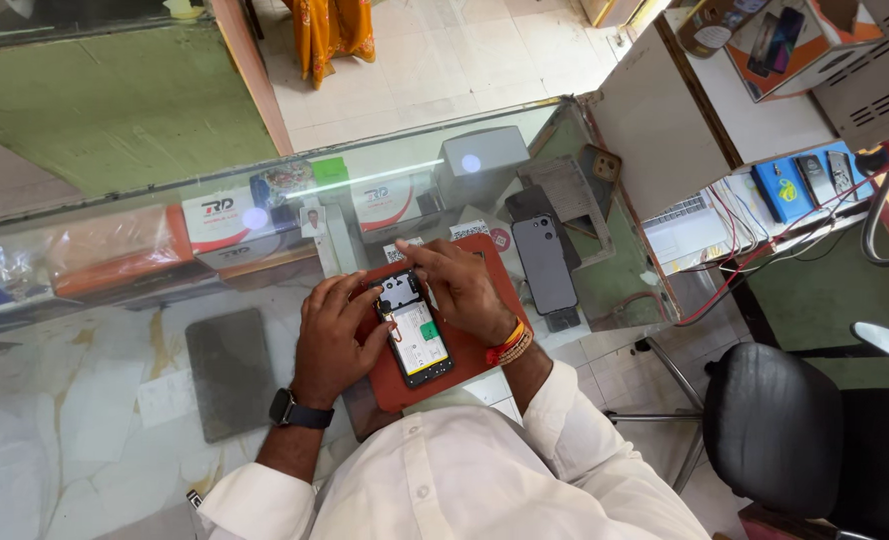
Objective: The person removes the back cover of a smartphone, then uses a small tool to disconnect and reconnect internal ribbon cables near the camera module. The phone remains open on the workbench throughout the clip.
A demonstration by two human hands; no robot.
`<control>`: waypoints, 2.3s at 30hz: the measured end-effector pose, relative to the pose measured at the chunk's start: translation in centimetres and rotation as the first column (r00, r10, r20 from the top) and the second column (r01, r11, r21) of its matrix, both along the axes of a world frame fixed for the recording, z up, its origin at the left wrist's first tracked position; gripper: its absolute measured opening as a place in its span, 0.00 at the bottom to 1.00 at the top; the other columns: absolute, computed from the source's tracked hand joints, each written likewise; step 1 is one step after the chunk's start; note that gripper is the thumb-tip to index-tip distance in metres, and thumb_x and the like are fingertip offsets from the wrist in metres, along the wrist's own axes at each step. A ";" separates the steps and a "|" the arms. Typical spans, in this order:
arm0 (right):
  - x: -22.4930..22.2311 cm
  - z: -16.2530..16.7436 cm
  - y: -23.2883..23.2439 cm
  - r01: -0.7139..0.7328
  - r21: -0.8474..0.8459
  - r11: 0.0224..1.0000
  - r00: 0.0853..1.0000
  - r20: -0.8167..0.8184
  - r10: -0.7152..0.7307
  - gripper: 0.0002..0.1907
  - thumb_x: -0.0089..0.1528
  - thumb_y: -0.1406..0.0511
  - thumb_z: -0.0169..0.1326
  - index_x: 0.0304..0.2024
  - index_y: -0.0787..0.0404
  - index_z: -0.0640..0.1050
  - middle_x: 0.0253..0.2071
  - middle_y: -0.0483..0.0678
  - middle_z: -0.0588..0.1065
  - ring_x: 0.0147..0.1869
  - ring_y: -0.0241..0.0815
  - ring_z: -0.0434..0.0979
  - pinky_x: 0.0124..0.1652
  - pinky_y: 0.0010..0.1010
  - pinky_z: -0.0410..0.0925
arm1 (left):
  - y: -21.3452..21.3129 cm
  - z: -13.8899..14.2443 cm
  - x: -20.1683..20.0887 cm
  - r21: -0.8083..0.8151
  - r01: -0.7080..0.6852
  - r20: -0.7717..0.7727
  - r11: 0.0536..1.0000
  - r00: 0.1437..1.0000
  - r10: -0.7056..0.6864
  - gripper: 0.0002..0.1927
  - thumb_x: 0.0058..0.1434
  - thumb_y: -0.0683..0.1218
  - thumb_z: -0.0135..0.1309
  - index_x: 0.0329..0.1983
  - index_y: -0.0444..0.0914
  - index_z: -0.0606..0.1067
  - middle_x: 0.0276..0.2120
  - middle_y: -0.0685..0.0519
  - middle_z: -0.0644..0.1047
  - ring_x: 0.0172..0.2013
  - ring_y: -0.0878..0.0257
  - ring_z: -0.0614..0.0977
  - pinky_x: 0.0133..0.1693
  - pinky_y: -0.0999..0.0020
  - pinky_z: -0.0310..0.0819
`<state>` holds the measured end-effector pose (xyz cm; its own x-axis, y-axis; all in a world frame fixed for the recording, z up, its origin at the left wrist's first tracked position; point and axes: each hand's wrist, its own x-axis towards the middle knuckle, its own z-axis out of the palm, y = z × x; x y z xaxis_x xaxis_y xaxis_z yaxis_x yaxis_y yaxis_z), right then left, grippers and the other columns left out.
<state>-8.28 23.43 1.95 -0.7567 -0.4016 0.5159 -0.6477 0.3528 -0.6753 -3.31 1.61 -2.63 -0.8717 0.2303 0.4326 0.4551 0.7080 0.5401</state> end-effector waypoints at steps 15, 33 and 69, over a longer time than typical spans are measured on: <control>-0.3 -0.6 -0.2 0.003 0.004 1.000 0.999 -0.037 -0.003 0.28 0.65 0.74 0.56 0.67 0.58 0.69 0.46 0.51 0.77 0.43 0.43 0.79 0.40 0.32 0.73 | -0.2 -0.3 -0.2 -0.013 0.033 0.018 0.999 0.999 -0.033 0.25 0.53 0.52 0.66 0.53 0.39 0.79 0.62 0.47 0.73 0.64 0.49 0.69 0.62 0.48 0.62; -0.4 -1.8 0.3 0.080 0.051 0.995 0.994 -0.079 -0.076 0.28 0.66 0.74 0.57 0.68 0.57 0.70 0.43 0.50 0.77 0.43 0.43 0.77 0.41 0.34 0.71 | -0.2 -0.4 -0.4 -0.032 0.054 0.050 0.998 0.997 -0.052 0.26 0.52 0.52 0.65 0.53 0.38 0.79 0.62 0.46 0.73 0.63 0.46 0.69 0.62 0.46 0.61; 0.2 -2.6 -0.6 0.109 0.043 0.993 0.988 -0.116 -0.104 0.27 0.65 0.76 0.58 0.66 0.61 0.70 0.45 0.53 0.79 0.46 0.44 0.81 0.43 0.33 0.74 | -0.7 -0.5 0.1 -0.089 0.105 0.087 0.990 0.992 -0.097 0.28 0.56 0.57 0.66 0.57 0.43 0.79 0.66 0.43 0.69 0.69 0.45 0.64 0.68 0.45 0.56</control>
